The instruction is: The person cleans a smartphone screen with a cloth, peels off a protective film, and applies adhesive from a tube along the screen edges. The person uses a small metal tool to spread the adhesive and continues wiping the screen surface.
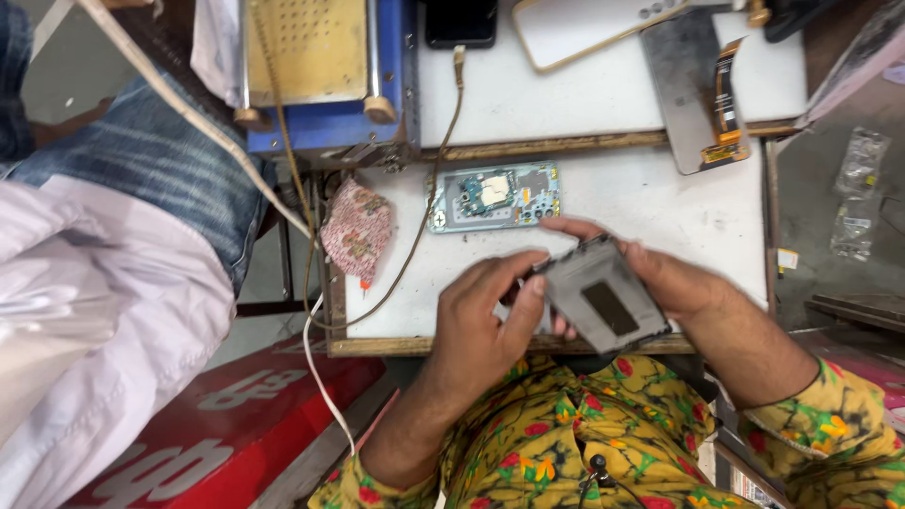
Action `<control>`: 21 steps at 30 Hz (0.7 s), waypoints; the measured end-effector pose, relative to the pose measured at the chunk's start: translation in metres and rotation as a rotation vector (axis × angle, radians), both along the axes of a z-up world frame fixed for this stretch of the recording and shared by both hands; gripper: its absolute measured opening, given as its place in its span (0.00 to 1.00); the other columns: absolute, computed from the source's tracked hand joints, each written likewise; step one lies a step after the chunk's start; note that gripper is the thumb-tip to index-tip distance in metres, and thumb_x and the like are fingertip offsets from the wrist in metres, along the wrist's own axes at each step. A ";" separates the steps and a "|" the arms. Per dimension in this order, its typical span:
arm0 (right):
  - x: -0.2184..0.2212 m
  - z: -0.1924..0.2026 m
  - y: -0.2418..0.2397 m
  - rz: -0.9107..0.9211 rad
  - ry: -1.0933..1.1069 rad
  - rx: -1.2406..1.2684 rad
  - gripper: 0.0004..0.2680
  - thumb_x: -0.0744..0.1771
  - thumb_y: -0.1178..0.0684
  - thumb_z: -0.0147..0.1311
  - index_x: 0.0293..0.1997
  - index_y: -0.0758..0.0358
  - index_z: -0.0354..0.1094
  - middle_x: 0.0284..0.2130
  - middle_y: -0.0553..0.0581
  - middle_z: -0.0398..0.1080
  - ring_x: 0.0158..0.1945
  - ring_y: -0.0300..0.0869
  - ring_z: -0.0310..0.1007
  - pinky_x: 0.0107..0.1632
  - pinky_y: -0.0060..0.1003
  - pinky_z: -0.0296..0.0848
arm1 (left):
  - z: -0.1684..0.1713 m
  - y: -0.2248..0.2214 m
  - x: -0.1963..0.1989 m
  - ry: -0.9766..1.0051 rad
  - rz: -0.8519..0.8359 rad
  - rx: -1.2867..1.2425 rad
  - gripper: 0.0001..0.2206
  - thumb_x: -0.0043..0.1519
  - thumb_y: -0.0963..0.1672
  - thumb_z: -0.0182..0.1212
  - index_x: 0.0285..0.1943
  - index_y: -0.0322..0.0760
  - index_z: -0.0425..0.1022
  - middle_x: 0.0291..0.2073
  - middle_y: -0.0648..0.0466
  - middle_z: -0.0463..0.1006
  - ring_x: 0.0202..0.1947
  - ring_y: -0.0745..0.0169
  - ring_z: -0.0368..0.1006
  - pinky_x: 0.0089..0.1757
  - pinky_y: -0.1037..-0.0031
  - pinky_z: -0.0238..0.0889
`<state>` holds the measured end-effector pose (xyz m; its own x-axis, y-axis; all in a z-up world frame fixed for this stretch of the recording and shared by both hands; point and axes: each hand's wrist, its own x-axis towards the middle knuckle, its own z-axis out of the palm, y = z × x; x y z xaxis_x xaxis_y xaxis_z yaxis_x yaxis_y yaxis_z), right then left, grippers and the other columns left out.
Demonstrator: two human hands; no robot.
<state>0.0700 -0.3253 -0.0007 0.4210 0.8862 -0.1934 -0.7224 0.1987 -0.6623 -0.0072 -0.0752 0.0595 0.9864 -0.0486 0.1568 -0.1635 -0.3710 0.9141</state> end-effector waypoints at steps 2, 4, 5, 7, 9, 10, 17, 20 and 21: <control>0.011 -0.004 0.010 -0.096 0.062 0.071 0.39 0.66 0.24 0.51 0.83 0.51 0.37 0.55 0.80 0.66 0.50 0.62 0.75 0.50 0.55 0.79 | -0.008 0.010 0.005 0.075 0.115 0.123 0.17 0.62 0.43 0.67 0.60 0.34 0.76 0.44 0.45 0.82 0.34 0.54 0.80 0.36 0.68 0.73; 0.017 -0.006 0.016 -0.186 0.093 0.063 0.37 0.67 0.24 0.50 0.82 0.48 0.39 0.57 0.79 0.65 0.49 0.61 0.75 0.48 0.57 0.79 | -0.018 0.039 0.019 -0.043 0.357 0.489 0.21 0.62 0.43 0.68 0.63 0.32 0.71 0.52 0.43 0.80 0.37 0.52 0.79 0.43 0.62 0.74; 0.018 -0.006 0.016 -0.236 0.091 0.017 0.36 0.66 0.23 0.49 0.82 0.46 0.39 0.57 0.78 0.65 0.49 0.60 0.75 0.46 0.58 0.79 | -0.023 0.057 0.027 -0.089 0.470 0.645 0.20 0.63 0.44 0.68 0.63 0.33 0.72 0.54 0.41 0.79 0.41 0.48 0.79 0.42 0.61 0.74; 0.018 -0.007 0.016 -0.302 0.096 -0.014 0.35 0.67 0.24 0.48 0.81 0.46 0.41 0.58 0.77 0.65 0.50 0.60 0.74 0.45 0.59 0.78 | -0.036 0.090 0.042 0.012 0.579 0.810 0.23 0.60 0.44 0.69 0.64 0.30 0.72 0.52 0.37 0.77 0.42 0.40 0.78 0.38 0.58 0.73; 0.020 -0.011 0.017 -0.333 0.105 0.017 0.33 0.68 0.26 0.48 0.81 0.46 0.42 0.59 0.76 0.64 0.51 0.59 0.73 0.45 0.58 0.77 | -0.046 0.106 0.047 0.106 0.571 0.854 0.22 0.57 0.43 0.69 0.60 0.29 0.74 0.48 0.38 0.77 0.42 0.38 0.77 0.40 0.56 0.72; 0.020 -0.012 0.017 -0.337 0.120 0.012 0.32 0.68 0.26 0.48 0.80 0.47 0.43 0.59 0.75 0.64 0.52 0.59 0.73 0.46 0.58 0.77 | -0.048 0.109 0.045 0.050 0.568 0.891 0.17 0.59 0.42 0.68 0.57 0.32 0.76 0.47 0.41 0.78 0.44 0.39 0.77 0.43 0.56 0.71; 0.013 -0.045 0.009 -0.329 0.162 -0.170 0.32 0.69 0.26 0.46 0.76 0.61 0.54 0.57 0.71 0.69 0.51 0.57 0.74 0.50 0.54 0.77 | -0.024 0.019 0.041 -0.392 0.036 0.461 0.14 0.56 0.37 0.67 0.51 0.31 0.76 0.47 0.46 0.75 0.48 0.44 0.73 0.48 0.57 0.69; 0.012 -0.056 0.011 -0.424 0.049 -0.361 0.31 0.70 0.28 0.49 0.74 0.66 0.55 0.59 0.66 0.68 0.57 0.51 0.72 0.59 0.50 0.74 | -0.015 -0.028 0.066 -0.493 -0.151 0.456 0.13 0.57 0.39 0.66 0.51 0.37 0.77 0.48 0.50 0.75 0.50 0.49 0.72 0.49 0.58 0.67; 0.011 -0.058 0.012 -0.481 -0.013 -0.421 0.30 0.71 0.30 0.51 0.74 0.67 0.55 0.62 0.64 0.67 0.61 0.48 0.70 0.62 0.48 0.72 | -0.016 -0.036 0.075 -0.492 -0.167 0.456 0.13 0.58 0.39 0.66 0.51 0.37 0.77 0.46 0.51 0.75 0.49 0.50 0.72 0.48 0.59 0.66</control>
<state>0.0812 -0.3134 -0.0585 0.7574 0.4466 -0.4763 -0.6088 0.2194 -0.7624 0.0679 -0.1112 0.0440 0.7791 -0.3612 0.5123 -0.6080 -0.6343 0.4775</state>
